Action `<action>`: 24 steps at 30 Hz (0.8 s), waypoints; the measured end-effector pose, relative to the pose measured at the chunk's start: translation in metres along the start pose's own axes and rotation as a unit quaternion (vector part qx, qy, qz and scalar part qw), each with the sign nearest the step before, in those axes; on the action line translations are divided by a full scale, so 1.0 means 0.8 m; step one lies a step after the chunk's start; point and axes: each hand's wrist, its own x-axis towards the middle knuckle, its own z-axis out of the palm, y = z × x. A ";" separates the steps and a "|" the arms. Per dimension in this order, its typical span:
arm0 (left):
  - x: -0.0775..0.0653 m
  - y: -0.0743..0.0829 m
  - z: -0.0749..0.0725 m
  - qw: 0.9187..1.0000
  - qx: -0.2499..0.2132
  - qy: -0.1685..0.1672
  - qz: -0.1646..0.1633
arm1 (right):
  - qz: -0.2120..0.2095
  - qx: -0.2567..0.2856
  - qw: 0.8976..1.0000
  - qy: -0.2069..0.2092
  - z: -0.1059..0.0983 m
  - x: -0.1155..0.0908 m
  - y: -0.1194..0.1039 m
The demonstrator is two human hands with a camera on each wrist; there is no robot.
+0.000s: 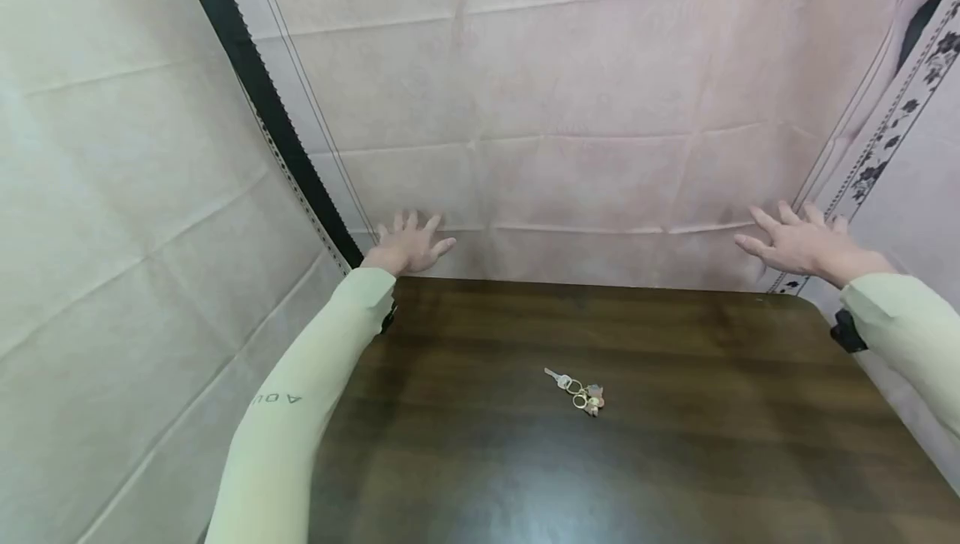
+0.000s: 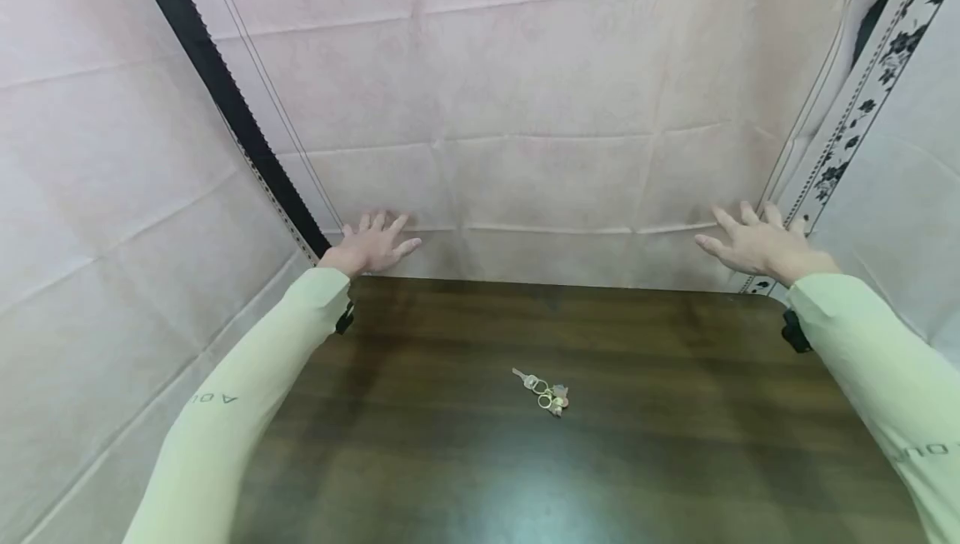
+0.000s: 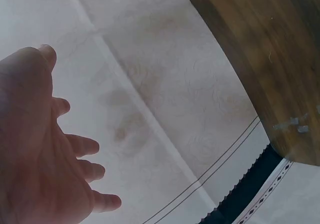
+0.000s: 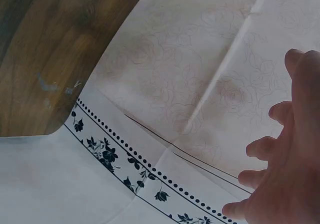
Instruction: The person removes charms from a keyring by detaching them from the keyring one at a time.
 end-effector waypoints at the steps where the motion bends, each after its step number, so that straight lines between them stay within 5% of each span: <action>1: 0.001 0.002 0.001 1.000 -0.001 0.000 0.002 | 0.001 0.000 1.000 0.000 0.000 -0.001 0.001; 24: -0.003 0.037 0.052 1.000 -0.018 -0.015 0.014 | -0.019 0.013 1.000 0.009 0.053 -0.013 -0.008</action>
